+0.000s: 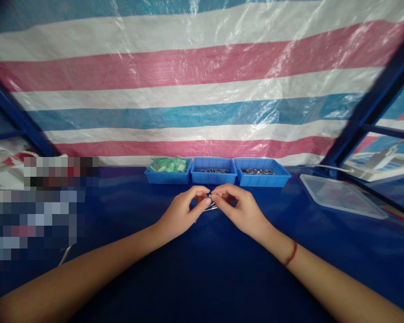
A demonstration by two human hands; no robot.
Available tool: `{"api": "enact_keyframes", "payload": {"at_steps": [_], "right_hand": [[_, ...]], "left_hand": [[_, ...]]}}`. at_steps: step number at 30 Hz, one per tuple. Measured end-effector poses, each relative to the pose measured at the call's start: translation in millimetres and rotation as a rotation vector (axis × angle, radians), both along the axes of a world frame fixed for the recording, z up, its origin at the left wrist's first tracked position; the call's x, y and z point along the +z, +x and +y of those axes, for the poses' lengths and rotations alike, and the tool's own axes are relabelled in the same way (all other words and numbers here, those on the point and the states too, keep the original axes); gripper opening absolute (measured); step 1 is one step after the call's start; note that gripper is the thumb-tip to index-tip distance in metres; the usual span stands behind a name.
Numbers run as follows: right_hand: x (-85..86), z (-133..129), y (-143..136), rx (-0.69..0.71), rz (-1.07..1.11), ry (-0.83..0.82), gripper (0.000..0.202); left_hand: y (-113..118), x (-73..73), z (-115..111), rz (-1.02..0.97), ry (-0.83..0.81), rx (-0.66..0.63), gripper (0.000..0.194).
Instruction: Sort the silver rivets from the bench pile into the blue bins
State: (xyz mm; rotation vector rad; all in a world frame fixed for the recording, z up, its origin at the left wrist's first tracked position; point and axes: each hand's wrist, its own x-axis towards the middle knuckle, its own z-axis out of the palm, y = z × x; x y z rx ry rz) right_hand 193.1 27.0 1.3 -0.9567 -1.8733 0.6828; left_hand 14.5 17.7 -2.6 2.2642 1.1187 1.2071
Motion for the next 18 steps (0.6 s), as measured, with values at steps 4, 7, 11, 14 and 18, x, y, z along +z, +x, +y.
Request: {"api": "enact_keyframes", "payload": {"at_steps": [4, 7, 11, 14, 18], "right_hand": [[-0.4, 2.3, 1.2, -0.04, 0.058, -0.037, 0.022], [0.2, 1.6, 1.5, -0.016, -0.024, -0.027, 0.021], [1.5, -1.1, 1.9, 0.008, -0.158, 0.063, 0.019], [2.4, -2.4, 2.1, 0.029, -0.214, 0.111, 0.016], [4.1, -3.2, 1.1, 0.048, -0.239, 0.132, 0.016]], "left_hand": [[-0.1, -0.8, 1.2, -0.037, -0.004, 0.015, 0.009], [-1.1, -1.3, 1.4, -0.088, 0.007, 0.033, 0.009], [-1.5, -1.4, 0.8, -0.125, 0.035, 0.034, 0.007], [-0.8, -0.2, -0.5, -0.137, 0.039, 0.032, 0.008], [-0.1, 3.0, -3.0, -0.141, 0.008, 0.026, 0.009]]}}
